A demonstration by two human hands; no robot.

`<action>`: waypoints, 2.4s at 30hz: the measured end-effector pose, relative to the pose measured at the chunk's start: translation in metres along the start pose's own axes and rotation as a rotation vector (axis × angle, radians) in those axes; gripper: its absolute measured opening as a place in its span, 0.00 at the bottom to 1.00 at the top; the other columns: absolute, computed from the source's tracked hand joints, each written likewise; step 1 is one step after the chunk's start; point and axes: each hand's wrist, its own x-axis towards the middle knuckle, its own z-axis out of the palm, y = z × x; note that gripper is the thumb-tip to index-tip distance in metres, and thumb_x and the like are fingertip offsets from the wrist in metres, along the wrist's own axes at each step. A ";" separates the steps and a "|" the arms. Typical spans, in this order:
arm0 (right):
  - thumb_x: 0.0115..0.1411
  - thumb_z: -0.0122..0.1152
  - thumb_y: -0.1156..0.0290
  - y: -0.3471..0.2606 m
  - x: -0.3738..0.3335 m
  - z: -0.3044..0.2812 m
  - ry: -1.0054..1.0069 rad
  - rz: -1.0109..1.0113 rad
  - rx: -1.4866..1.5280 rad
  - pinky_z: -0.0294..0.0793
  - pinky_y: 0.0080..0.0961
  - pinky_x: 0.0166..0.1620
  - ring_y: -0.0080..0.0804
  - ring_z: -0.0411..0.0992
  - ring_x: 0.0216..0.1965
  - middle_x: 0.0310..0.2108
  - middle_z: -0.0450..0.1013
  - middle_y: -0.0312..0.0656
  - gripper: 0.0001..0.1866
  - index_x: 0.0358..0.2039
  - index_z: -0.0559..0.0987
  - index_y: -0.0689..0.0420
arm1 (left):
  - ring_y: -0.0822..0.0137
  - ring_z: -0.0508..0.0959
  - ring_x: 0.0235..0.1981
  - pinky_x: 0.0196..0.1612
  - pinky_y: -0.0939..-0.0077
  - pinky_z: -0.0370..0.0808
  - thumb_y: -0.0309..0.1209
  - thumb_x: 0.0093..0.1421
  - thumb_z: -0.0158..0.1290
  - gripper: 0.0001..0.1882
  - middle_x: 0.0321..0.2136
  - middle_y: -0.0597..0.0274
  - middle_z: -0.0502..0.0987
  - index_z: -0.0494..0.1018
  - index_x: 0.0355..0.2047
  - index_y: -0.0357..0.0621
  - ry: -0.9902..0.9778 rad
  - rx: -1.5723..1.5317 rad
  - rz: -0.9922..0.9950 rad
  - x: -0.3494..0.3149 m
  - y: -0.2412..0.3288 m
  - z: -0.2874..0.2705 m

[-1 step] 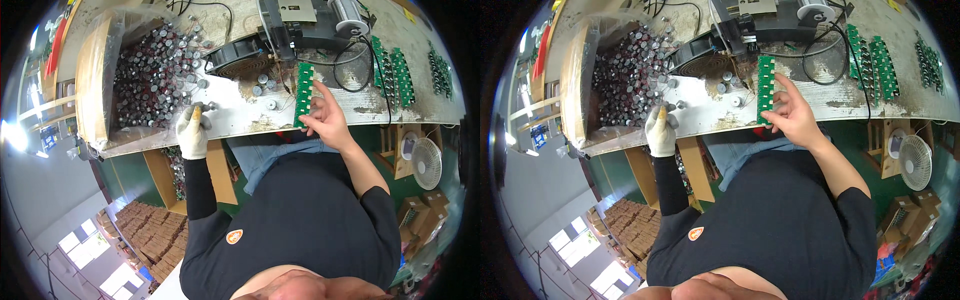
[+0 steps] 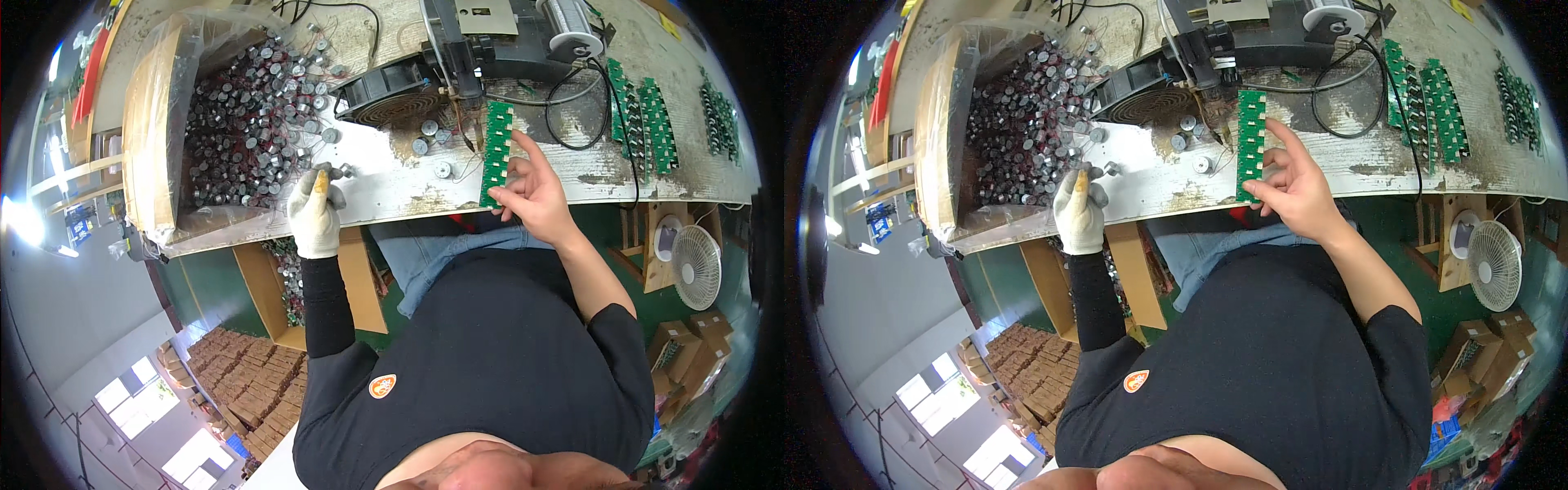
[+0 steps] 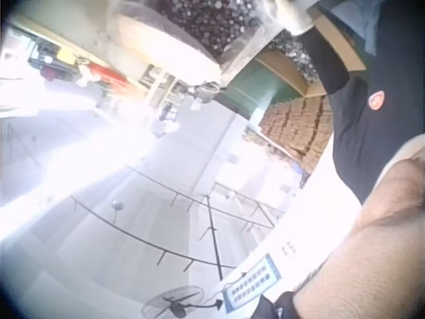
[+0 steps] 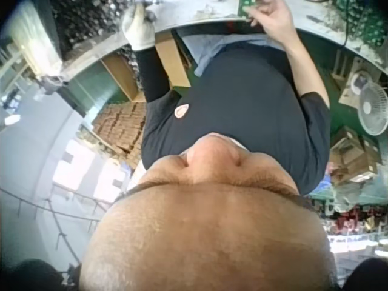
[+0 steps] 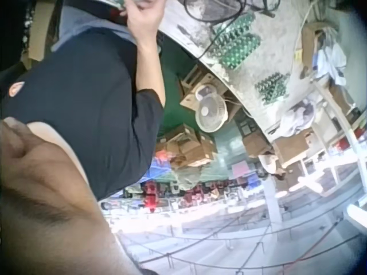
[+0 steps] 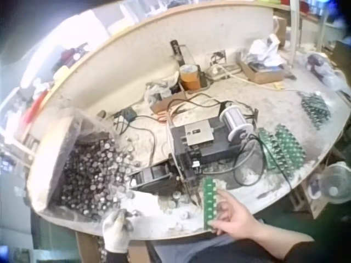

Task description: The person attaches wires from small electronic components to green circuit boards using a soldering machine on the workbench.

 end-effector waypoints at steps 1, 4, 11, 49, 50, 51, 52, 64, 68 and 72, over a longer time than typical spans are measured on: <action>0.53 0.59 0.84 0.000 0.000 0.000 -0.002 0.005 -0.002 0.73 0.16 0.23 0.22 0.72 0.25 0.39 0.69 0.47 0.43 0.65 0.49 0.54 | 0.75 0.68 0.18 0.23 0.84 0.64 0.30 0.62 0.52 0.14 0.30 0.54 0.77 0.72 0.42 0.29 0.009 -0.051 0.015 -0.001 0.000 0.004; 0.53 0.59 0.85 0.001 -0.002 0.001 0.006 -0.002 -0.008 0.73 0.16 0.23 0.22 0.73 0.25 0.39 0.69 0.47 0.43 0.66 0.48 0.55 | 0.74 0.70 0.20 0.25 0.83 0.66 0.29 0.61 0.54 0.14 0.30 0.53 0.77 0.71 0.43 0.30 -0.040 -0.121 -0.038 -0.006 -0.005 0.019; 0.53 0.60 0.84 0.000 -0.001 0.001 0.002 0.007 0.017 0.74 0.17 0.24 0.24 0.73 0.26 0.39 0.70 0.46 0.43 0.65 0.49 0.54 | 0.73 0.74 0.29 0.33 0.80 0.71 0.31 0.60 0.56 0.14 0.29 0.60 0.76 0.73 0.42 0.33 -0.022 -0.041 -0.104 -0.043 -0.017 0.076; 0.54 0.58 0.86 -0.007 0.012 0.001 -0.039 -0.035 0.116 0.76 0.17 0.25 0.27 0.76 0.28 0.42 0.70 0.47 0.43 0.66 0.49 0.52 | 0.75 0.74 0.30 0.36 0.81 0.69 0.27 0.57 0.51 0.07 0.27 0.63 0.77 0.75 0.31 0.35 -0.326 0.263 -0.214 -0.041 0.005 0.145; 0.54 0.58 0.86 -0.007 0.012 0.001 -0.039 -0.040 0.111 0.76 0.17 0.25 0.27 0.76 0.28 0.42 0.70 0.47 0.43 0.66 0.49 0.52 | 0.75 0.74 0.30 0.36 0.81 0.69 0.27 0.57 0.50 0.07 0.27 0.63 0.77 0.75 0.31 0.35 -0.329 0.262 -0.218 -0.040 0.006 0.145; 0.54 0.58 0.86 -0.008 0.012 0.001 -0.040 -0.045 0.106 0.76 0.17 0.25 0.27 0.76 0.29 0.43 0.70 0.47 0.43 0.66 0.49 0.52 | 0.75 0.74 0.30 0.37 0.81 0.69 0.27 0.57 0.50 0.07 0.27 0.63 0.77 0.75 0.31 0.35 -0.332 0.261 -0.222 -0.040 0.007 0.145; 0.54 0.58 0.86 -0.008 0.012 0.001 -0.040 -0.046 0.107 0.76 0.17 0.25 0.27 0.76 0.29 0.43 0.70 0.47 0.43 0.66 0.49 0.52 | 0.75 0.74 0.30 0.37 0.81 0.69 0.27 0.57 0.50 0.07 0.27 0.63 0.77 0.75 0.31 0.35 -0.332 0.262 -0.221 -0.040 0.006 0.145; 0.54 0.57 0.88 -0.003 0.008 0.001 -0.033 -0.050 0.075 0.75 0.18 0.25 0.30 0.76 0.28 0.44 0.70 0.50 0.43 0.66 0.48 0.55 | 0.73 0.76 0.32 0.35 0.78 0.73 0.28 0.59 0.51 0.10 0.30 0.59 0.78 0.75 0.37 0.33 -0.311 0.118 -0.270 -0.046 -0.008 0.141; 0.54 0.57 0.88 -0.004 0.008 0.001 -0.038 -0.041 0.102 0.75 0.18 0.24 0.30 0.76 0.28 0.45 0.70 0.50 0.43 0.66 0.48 0.55 | 0.74 0.76 0.32 0.36 0.78 0.73 0.28 0.60 0.51 0.10 0.31 0.59 0.78 0.74 0.37 0.33 -0.319 0.110 -0.232 -0.046 -0.008 0.140; 0.54 0.57 0.87 -0.005 0.007 0.000 -0.047 -0.015 0.115 0.75 0.18 0.24 0.31 0.77 0.28 0.45 0.70 0.50 0.43 0.66 0.47 0.55 | 0.75 0.74 0.30 0.35 0.81 0.70 0.26 0.58 0.50 0.06 0.28 0.64 0.76 0.74 0.32 0.37 -0.259 0.135 -0.211 -0.049 -0.002 0.145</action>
